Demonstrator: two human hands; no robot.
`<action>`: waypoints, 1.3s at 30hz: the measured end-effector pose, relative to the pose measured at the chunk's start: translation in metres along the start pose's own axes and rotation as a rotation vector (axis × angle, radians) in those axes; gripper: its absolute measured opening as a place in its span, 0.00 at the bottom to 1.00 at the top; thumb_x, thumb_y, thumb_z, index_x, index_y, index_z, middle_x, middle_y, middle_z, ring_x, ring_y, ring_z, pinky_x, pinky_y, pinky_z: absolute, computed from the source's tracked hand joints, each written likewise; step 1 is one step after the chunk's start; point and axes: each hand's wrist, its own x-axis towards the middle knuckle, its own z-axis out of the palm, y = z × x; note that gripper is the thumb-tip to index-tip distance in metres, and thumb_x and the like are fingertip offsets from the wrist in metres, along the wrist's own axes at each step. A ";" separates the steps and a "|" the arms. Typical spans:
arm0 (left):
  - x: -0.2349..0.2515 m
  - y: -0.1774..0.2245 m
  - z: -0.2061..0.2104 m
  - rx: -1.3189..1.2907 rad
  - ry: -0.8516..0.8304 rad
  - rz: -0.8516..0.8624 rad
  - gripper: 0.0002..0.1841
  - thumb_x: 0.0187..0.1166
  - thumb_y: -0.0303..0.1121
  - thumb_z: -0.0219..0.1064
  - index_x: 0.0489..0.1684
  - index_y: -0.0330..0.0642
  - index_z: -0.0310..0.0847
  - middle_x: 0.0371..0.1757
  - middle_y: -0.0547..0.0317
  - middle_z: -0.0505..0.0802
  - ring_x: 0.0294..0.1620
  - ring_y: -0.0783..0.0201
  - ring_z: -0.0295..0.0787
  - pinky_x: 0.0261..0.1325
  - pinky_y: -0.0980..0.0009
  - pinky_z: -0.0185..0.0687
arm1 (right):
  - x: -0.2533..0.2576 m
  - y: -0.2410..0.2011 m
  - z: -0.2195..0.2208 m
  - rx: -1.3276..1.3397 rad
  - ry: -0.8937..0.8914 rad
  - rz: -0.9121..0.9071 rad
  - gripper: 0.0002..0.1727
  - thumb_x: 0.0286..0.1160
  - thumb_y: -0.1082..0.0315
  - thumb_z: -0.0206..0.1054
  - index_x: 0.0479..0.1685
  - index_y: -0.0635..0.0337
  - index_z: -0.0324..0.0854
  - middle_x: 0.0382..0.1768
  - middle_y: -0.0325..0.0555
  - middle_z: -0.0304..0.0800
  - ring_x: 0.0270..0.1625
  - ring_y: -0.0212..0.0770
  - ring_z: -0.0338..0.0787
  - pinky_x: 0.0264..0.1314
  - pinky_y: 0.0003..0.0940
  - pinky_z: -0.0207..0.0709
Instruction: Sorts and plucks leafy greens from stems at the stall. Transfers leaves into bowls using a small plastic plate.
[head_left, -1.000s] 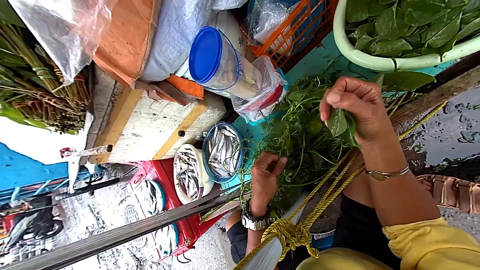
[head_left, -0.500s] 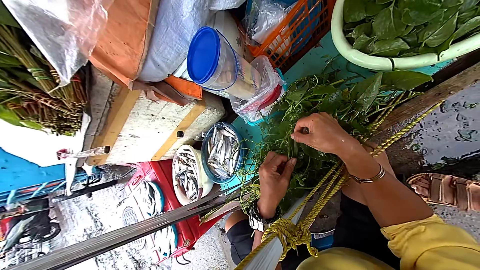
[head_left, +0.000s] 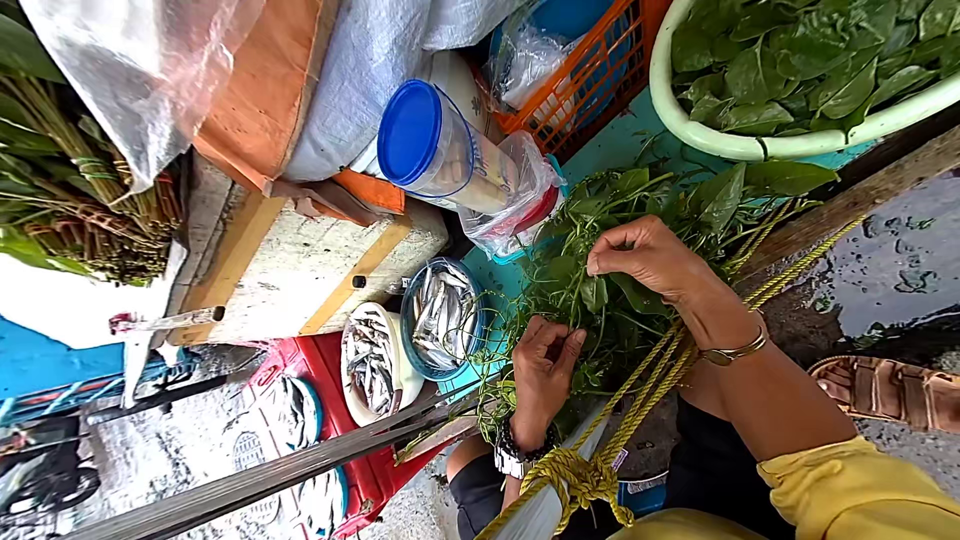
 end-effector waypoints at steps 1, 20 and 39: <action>0.000 -0.001 0.000 0.006 0.002 -0.001 0.09 0.78 0.33 0.73 0.33 0.34 0.90 0.33 0.61 0.83 0.27 0.77 0.80 0.31 0.84 0.80 | -0.005 0.001 -0.002 0.050 0.004 -0.023 0.10 0.72 0.75 0.68 0.24 0.56 0.87 0.26 0.37 0.88 0.24 0.25 0.78 0.24 0.18 0.69; -0.007 -0.011 -0.001 0.050 0.015 0.058 0.09 0.76 0.36 0.73 0.33 0.39 0.90 0.32 0.65 0.83 0.25 0.82 0.79 0.28 0.88 0.78 | -0.036 -0.127 -0.114 -0.466 0.944 -0.879 0.09 0.79 0.70 0.61 0.32 0.55 0.84 0.31 0.28 0.84 0.35 0.22 0.83 0.40 0.23 0.79; -0.011 -0.005 -0.009 0.032 0.009 -0.015 0.08 0.78 0.33 0.72 0.37 0.36 0.90 0.35 0.61 0.85 0.27 0.79 0.81 0.32 0.85 0.81 | 0.133 -0.120 -0.209 -1.008 0.406 0.049 0.40 0.90 0.36 0.44 0.94 0.51 0.59 0.90 0.55 0.63 0.94 0.60 0.54 0.90 0.78 0.31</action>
